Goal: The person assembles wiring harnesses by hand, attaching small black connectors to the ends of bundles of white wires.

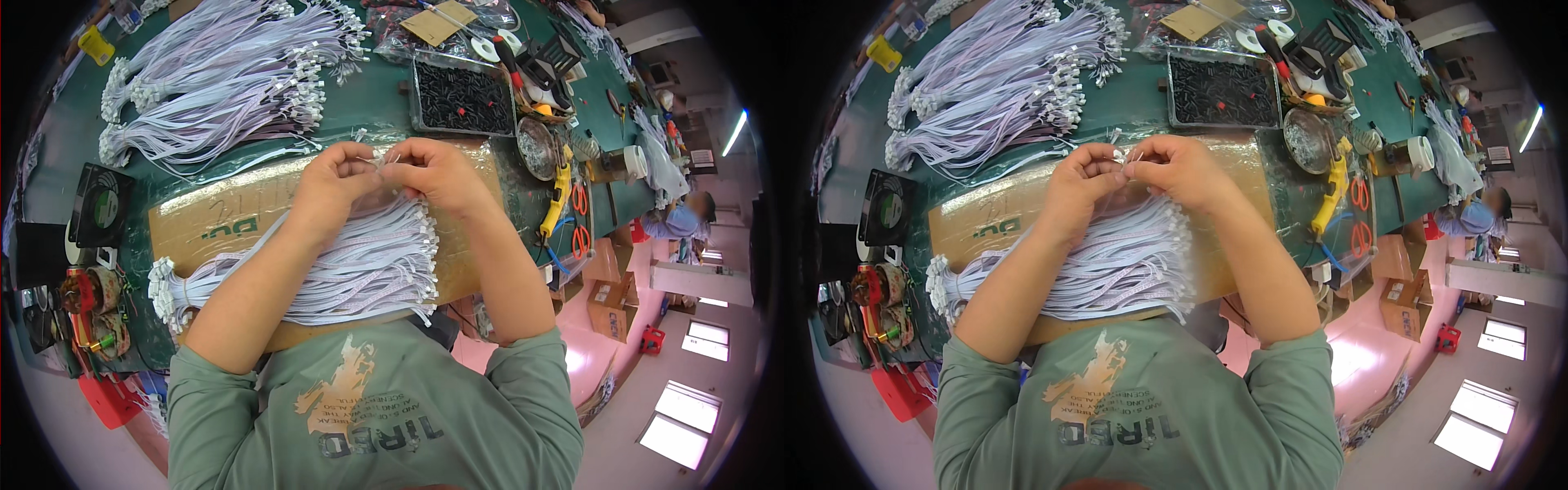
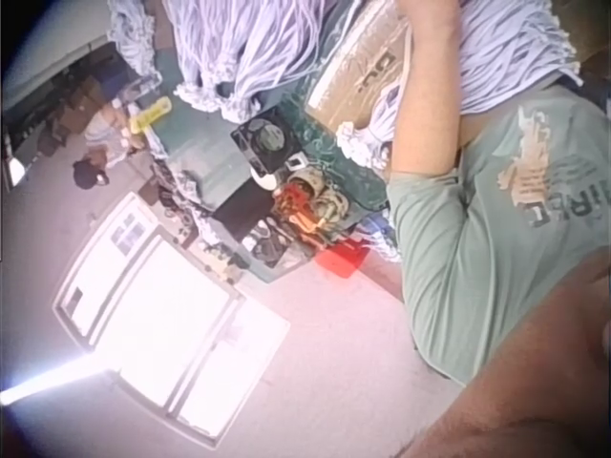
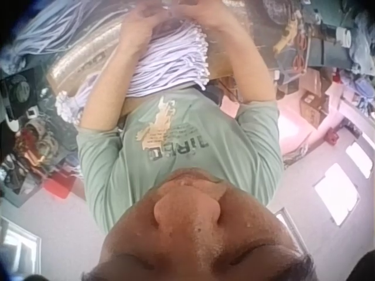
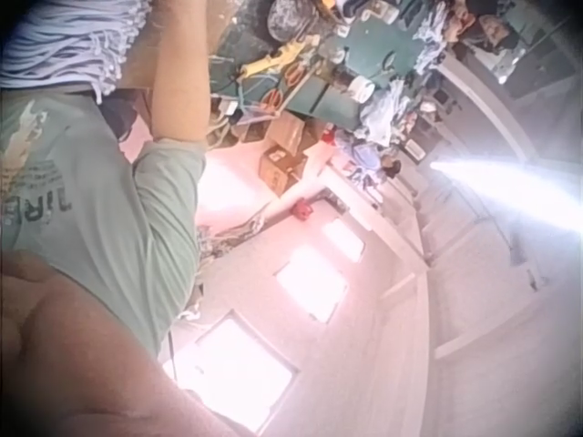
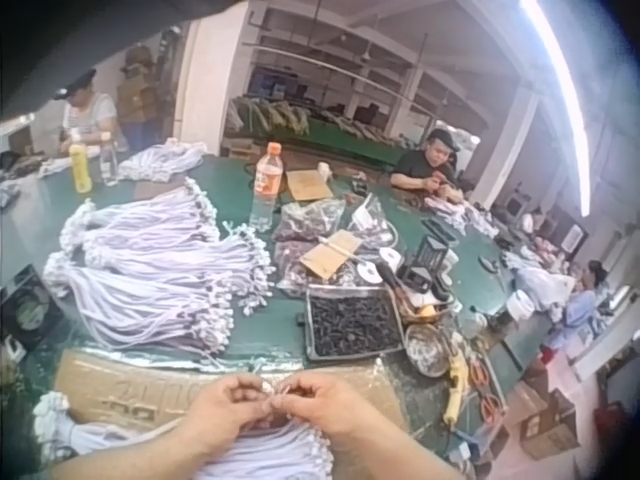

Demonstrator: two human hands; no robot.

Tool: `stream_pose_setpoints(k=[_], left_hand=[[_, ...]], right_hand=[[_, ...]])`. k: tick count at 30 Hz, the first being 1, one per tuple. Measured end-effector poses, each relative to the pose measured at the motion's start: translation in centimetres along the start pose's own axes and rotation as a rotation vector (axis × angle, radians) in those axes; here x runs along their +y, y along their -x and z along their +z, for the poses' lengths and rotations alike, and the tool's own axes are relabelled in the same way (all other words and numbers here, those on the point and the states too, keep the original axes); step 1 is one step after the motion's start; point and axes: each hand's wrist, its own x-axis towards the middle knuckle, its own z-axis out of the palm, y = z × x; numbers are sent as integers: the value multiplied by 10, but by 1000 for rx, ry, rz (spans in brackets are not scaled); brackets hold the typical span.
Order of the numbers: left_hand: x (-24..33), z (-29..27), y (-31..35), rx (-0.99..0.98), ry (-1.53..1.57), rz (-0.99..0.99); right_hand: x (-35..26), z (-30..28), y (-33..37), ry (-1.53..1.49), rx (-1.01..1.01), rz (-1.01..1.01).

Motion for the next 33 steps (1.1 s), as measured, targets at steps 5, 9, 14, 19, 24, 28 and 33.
stream_pose_setpoints(k=[5, 9, 14, 19, 24, 28, 33], left_hand=[[0, 2, 0, -6, 1, 23], [3, 5, 0, 98, -161, 56], [-2, 0, -4, 196, -479, 216], [-1, 10, -2, 209, -354, 94], [-15, 1, 0, 137, -812, 312], [-9, 12, 10, -36, -1063, 284], [-15, 4, 4, -142, -1330, 463]], right_hand=[[2, -6, -3, -54, -60, 75], [3, -3, -2, -58, 0, 12], [12, -20, 1, 431, 114, -53], [22, -26, 14, 560, 23, 21], [21, -20, 19, 497, 59, -8], [17, -18, 24, 559, 79, -245], [19, -26, 26, 700, -16, -277]])
